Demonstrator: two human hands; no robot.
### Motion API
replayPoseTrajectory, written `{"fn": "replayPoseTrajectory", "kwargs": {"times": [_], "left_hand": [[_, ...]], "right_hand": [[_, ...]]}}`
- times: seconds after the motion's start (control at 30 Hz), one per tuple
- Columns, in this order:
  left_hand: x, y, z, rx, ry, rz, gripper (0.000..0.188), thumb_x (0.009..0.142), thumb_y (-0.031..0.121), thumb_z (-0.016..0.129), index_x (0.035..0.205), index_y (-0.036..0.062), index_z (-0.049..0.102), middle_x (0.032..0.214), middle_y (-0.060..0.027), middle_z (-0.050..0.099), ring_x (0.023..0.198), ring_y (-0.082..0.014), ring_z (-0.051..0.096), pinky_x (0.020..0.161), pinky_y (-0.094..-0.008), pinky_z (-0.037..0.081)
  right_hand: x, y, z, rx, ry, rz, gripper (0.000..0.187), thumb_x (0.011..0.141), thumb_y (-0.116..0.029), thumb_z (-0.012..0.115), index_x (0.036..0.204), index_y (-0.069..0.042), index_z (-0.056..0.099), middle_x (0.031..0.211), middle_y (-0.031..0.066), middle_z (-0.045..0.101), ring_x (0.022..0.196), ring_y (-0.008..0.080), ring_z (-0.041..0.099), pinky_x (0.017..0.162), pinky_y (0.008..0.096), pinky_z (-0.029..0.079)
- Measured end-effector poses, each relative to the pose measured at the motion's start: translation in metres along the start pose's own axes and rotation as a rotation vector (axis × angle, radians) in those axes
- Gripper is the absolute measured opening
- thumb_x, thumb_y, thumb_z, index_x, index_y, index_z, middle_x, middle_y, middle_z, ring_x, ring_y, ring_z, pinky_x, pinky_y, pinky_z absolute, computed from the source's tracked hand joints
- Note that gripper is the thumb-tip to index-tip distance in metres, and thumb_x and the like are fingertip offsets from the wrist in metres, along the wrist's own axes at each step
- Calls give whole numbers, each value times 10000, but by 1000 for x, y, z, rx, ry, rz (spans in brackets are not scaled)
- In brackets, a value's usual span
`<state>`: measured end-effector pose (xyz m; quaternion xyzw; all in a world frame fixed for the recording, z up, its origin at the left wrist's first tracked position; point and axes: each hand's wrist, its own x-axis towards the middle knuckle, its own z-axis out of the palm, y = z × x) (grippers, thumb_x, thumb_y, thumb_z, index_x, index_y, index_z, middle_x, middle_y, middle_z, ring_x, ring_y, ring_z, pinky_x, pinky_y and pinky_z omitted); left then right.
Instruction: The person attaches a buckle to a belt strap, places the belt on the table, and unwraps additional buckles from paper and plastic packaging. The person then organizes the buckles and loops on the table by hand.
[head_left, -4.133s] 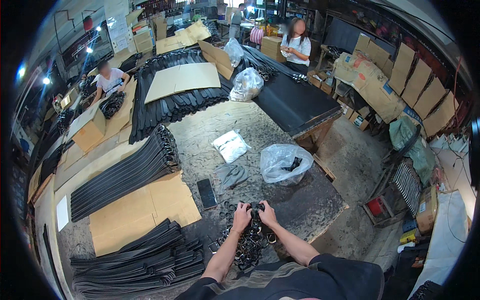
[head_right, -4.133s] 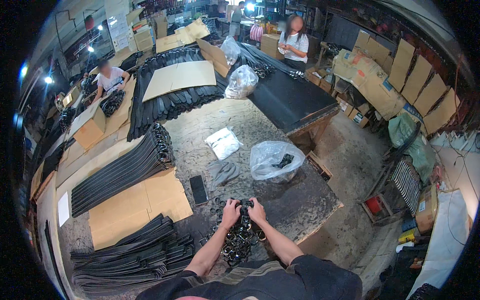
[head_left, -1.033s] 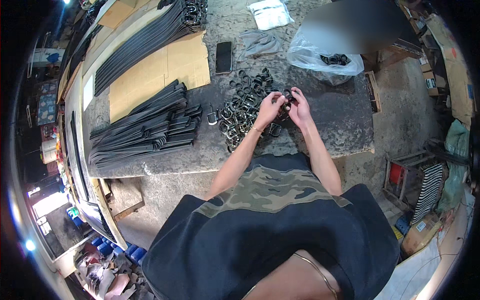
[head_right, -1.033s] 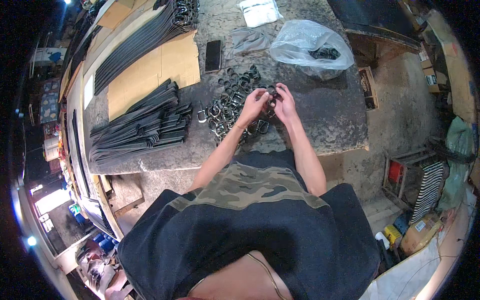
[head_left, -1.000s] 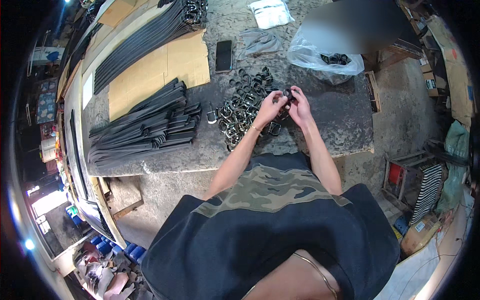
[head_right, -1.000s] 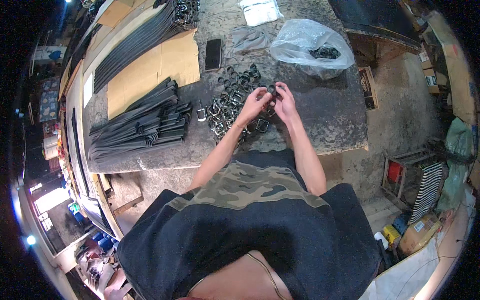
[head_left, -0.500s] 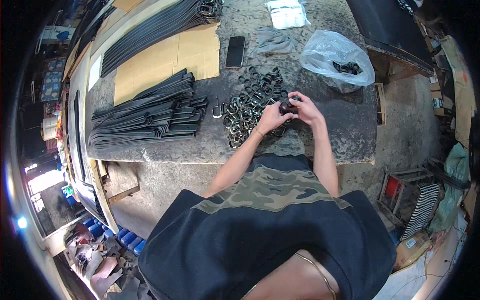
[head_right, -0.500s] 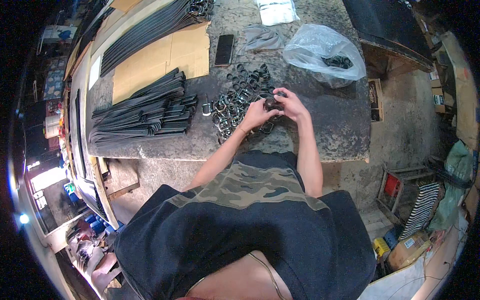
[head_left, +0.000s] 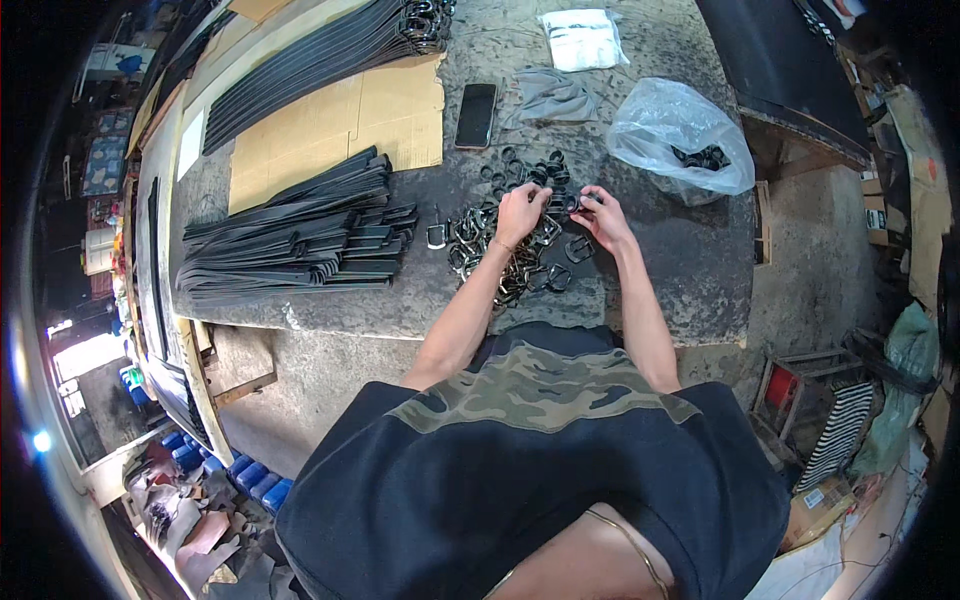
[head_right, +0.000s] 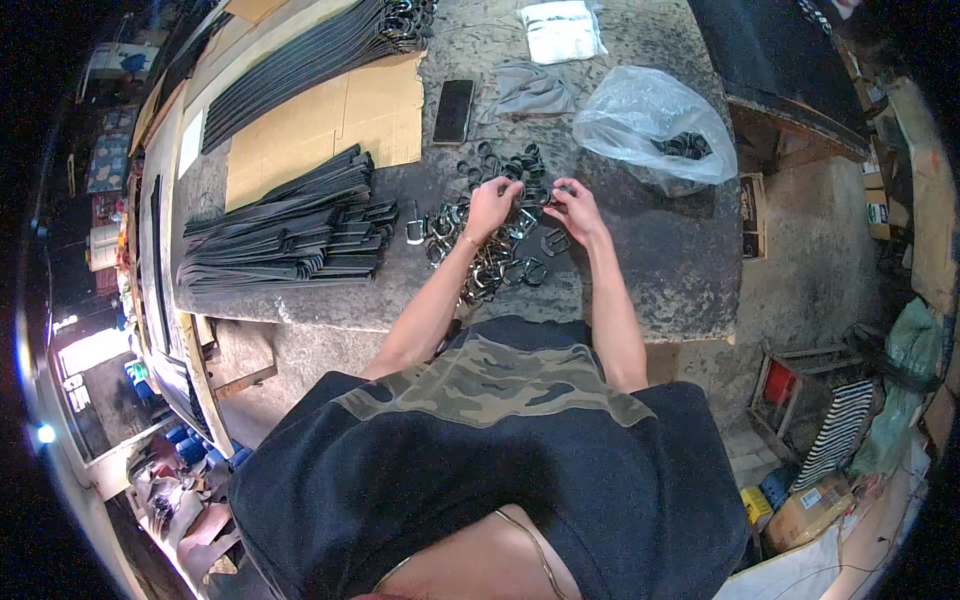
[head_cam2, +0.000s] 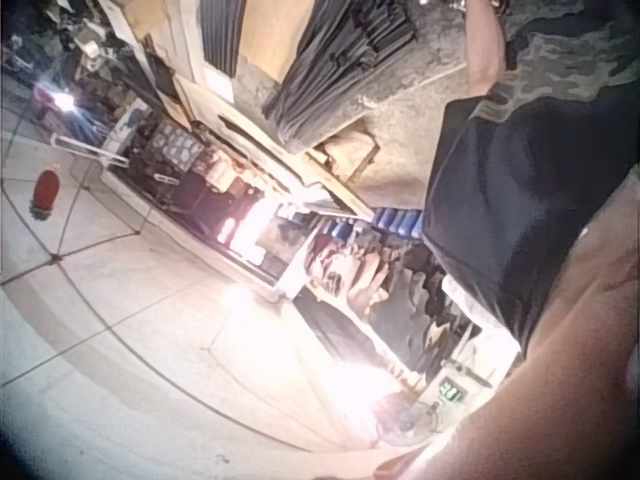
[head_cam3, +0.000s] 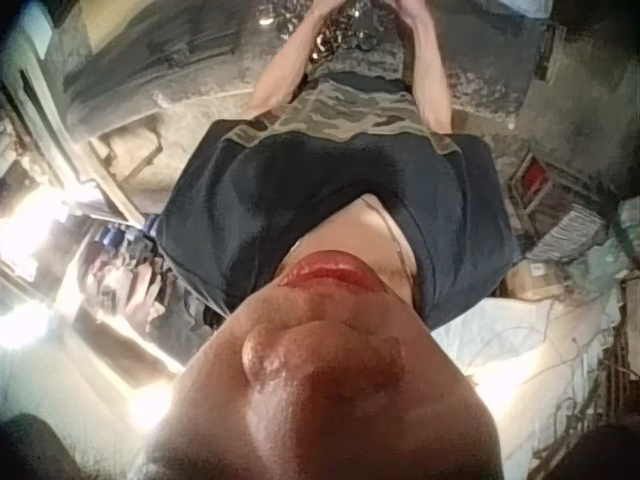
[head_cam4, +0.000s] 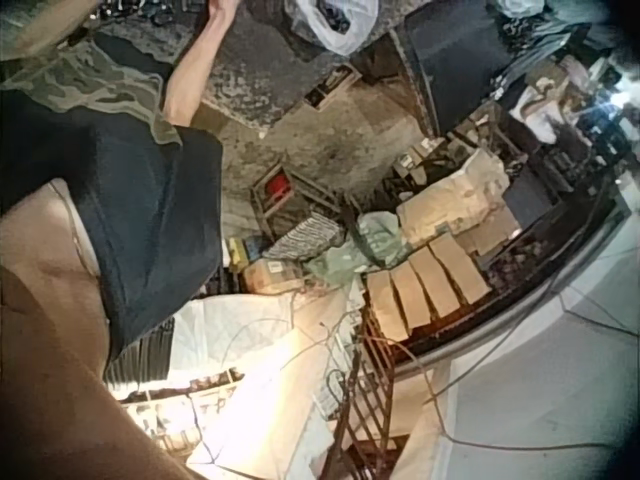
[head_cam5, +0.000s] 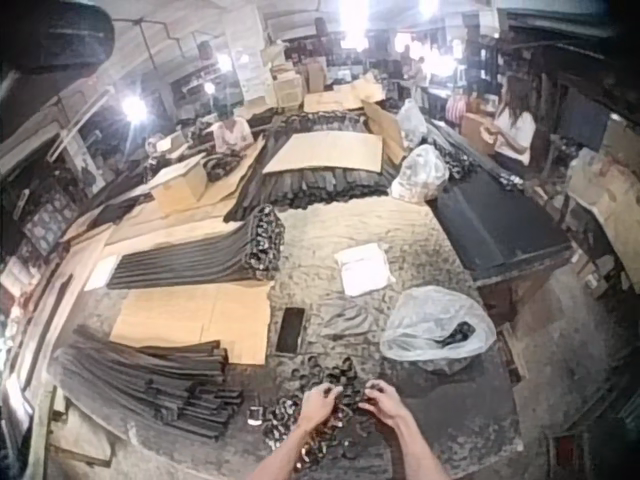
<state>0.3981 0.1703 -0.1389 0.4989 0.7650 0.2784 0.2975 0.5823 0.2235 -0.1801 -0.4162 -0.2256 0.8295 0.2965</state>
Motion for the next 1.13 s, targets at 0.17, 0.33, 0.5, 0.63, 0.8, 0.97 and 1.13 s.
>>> {"fn": "replayPoseTrajectory", "kwargs": {"times": [0.17,0.33,0.5,0.63,0.8,0.97,1.13], "left_hand": [[2,9,2,-179,-260,142,433,837,396,644,1051,20,628,732,-159,631,672,-231,623,630,-352,480],[2,3,7,-53,-18,30,412,797,406,671,901,9,631,787,-216,650,767,-382,637,679,-451,502],[13,-26,-33,142,41,28,404,747,386,718,880,13,637,808,-212,654,812,-390,629,729,-462,493],[28,-33,-29,76,63,-26,320,775,238,670,1005,16,653,944,-230,656,929,-387,619,847,-441,482],[37,-55,-33,39,-75,60,313,763,200,662,1026,30,662,1037,-258,621,970,-400,598,880,-437,474],[26,-34,-31,126,74,179,276,707,247,738,925,82,698,1036,-182,545,943,-362,562,831,-442,485],[37,-52,-9,127,-24,248,265,700,266,741,859,58,698,1103,-137,522,1060,-322,478,854,-431,460]], "right_hand": [[3,9,14,24,-44,-64,97,919,-44,536,1016,-49,536,874,77,606,780,159,623,711,283,558],[-4,-3,24,-603,246,-236,87,884,-59,574,964,-28,562,892,81,596,843,185,614,761,324,530],[-13,-8,43,-1300,258,-502,332,757,-172,694,1067,-100,597,1235,171,497,1107,360,500,941,447,414],[5,0,66,-1572,299,-708,375,736,-290,714,1056,-108,643,1310,152,445,1230,349,375,995,515,317],[23,6,99,-1710,346,-673,262,752,-248,689,939,-66,686,1230,156,467,1152,331,393,925,465,331],[26,12,87,-1686,389,-771,173,752,-191,662,858,-57,692,1158,147,479,1101,322,411,857,461,345],[25,16,82,-1612,344,-797,176,756,-205,662,874,-79,701,1141,135,482,1090,305,416,851,453,349]]}}
